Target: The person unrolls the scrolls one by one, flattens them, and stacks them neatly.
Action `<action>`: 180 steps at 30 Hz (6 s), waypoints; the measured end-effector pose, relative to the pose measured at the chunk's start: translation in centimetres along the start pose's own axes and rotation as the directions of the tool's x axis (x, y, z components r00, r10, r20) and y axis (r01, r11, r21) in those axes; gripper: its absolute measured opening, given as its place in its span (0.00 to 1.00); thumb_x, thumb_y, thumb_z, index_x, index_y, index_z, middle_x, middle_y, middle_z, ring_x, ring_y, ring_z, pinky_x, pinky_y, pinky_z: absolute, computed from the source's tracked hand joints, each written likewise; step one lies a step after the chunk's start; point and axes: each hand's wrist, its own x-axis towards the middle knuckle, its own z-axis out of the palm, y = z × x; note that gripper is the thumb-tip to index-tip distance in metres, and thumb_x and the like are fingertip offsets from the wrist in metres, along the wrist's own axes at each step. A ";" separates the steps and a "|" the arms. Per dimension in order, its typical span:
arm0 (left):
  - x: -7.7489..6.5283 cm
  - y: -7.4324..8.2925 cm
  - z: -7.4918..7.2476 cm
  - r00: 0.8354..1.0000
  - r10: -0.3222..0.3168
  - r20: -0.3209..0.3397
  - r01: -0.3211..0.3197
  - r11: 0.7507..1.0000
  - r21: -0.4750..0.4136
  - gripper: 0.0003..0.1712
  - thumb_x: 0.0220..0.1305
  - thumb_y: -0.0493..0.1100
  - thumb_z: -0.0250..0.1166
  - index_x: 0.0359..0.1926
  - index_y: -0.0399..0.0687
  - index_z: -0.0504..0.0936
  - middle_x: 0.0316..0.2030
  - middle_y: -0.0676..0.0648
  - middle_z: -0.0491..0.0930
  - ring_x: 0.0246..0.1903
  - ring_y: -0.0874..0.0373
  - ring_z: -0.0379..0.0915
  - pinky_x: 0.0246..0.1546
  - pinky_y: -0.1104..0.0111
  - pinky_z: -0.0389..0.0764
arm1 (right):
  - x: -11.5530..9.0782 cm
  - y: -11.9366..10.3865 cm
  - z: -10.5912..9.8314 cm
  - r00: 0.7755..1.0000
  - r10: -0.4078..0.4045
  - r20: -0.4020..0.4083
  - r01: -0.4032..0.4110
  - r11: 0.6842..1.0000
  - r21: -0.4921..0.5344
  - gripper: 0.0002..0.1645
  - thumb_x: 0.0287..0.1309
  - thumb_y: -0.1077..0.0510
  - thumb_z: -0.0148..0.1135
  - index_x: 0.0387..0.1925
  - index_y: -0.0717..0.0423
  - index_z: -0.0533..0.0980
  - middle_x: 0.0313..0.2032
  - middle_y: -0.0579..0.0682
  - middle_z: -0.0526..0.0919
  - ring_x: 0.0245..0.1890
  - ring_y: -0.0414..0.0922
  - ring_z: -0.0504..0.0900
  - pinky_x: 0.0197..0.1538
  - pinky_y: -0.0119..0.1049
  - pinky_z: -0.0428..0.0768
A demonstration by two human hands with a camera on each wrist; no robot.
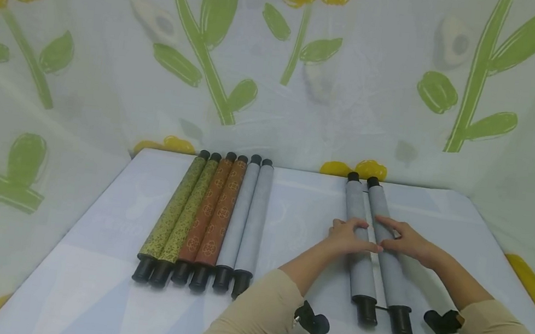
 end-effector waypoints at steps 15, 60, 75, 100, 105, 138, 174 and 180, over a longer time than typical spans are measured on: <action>-0.4 -0.6 0.4 0.995 0.098 -0.033 -0.087 0.969 0.232 0.49 0.33 0.61 0.79 0.58 0.64 0.65 0.54 0.44 0.62 0.50 0.56 0.60 0.40 0.71 0.70 | -0.6 0.5 0.1 0.996 0.050 -0.068 -0.059 0.989 -0.135 0.49 0.49 0.46 0.69 0.66 0.62 0.57 0.63 0.77 0.56 0.60 0.70 0.60 0.52 0.65 0.67; -1.4 -3.3 -3.7 0.994 0.081 0.072 -0.089 0.989 0.118 0.37 0.49 0.46 0.69 0.62 0.63 0.70 0.55 0.40 0.57 0.44 0.51 0.67 0.35 0.66 0.74 | -3.5 2.1 -1.6 0.996 0.084 -0.021 -0.086 0.985 -0.148 0.52 0.50 0.50 0.69 0.67 0.65 0.50 0.59 0.79 0.54 0.53 0.71 0.65 0.44 0.56 0.74; -1.5 -3.4 -4.1 0.998 0.058 -0.008 -0.055 0.969 0.242 0.42 0.42 0.62 0.74 0.59 0.62 0.68 0.50 0.43 0.64 0.38 0.55 0.66 0.30 0.66 0.71 | -4.1 2.4 -1.8 0.994 0.111 -0.016 -0.112 0.972 -0.206 0.59 0.43 0.47 0.74 0.67 0.63 0.49 0.55 0.81 0.55 0.54 0.73 0.59 0.48 0.65 0.67; -1.5 -5.1 -6.2 0.992 0.125 0.002 -0.124 0.981 0.149 0.31 0.50 0.52 0.69 0.57 0.57 0.73 0.56 0.37 0.61 0.51 0.49 0.63 0.38 0.62 0.74 | -5.3 2.7 -3.0 0.996 0.055 0.071 -0.041 0.983 -0.180 0.53 0.51 0.52 0.68 0.69 0.70 0.51 0.65 0.78 0.50 0.61 0.72 0.55 0.52 0.60 0.70; -1.6 -5.3 -6.8 0.994 0.105 -0.037 -0.101 0.989 0.109 0.32 0.47 0.53 0.74 0.52 0.55 0.72 0.55 0.36 0.62 0.47 0.48 0.66 0.37 0.61 0.74 | -5.2 2.5 -2.6 0.997 0.064 0.033 -0.056 0.979 -0.194 0.55 0.48 0.52 0.70 0.68 0.71 0.51 0.63 0.81 0.49 0.60 0.75 0.52 0.52 0.69 0.64; -1.5 -6.2 -7.7 0.991 0.125 -0.042 -0.115 0.976 0.186 0.27 0.47 0.49 0.74 0.51 0.56 0.82 0.50 0.38 0.67 0.40 0.52 0.70 0.31 0.67 0.74 | -5.5 2.5 -2.4 0.978 0.208 0.006 -0.193 0.921 -0.337 0.61 0.41 0.45 0.75 0.66 0.66 0.48 0.47 0.80 0.60 0.45 0.67 0.67 0.42 0.59 0.72; -1.9 -6.8 -8.4 0.986 0.112 -0.125 -0.062 0.936 0.346 0.39 0.37 0.61 0.78 0.52 0.58 0.73 0.53 0.41 0.62 0.48 0.51 0.60 0.30 0.67 0.68 | -5.6 3.8 -4.9 0.959 0.269 0.093 -0.239 0.938 -0.249 0.49 0.49 0.60 0.66 0.68 0.68 0.51 0.59 0.85 0.48 0.50 0.70 0.61 0.48 0.65 0.70; -2.0 -6.5 -9.2 0.984 0.097 -0.148 -0.041 0.939 0.342 0.38 0.38 0.56 0.79 0.52 0.56 0.74 0.54 0.40 0.62 0.48 0.50 0.61 0.31 0.66 0.70 | -6.1 4.0 -5.1 0.983 0.177 0.050 -0.159 0.954 -0.253 0.48 0.48 0.55 0.70 0.64 0.69 0.56 0.58 0.83 0.53 0.52 0.77 0.62 0.43 0.62 0.75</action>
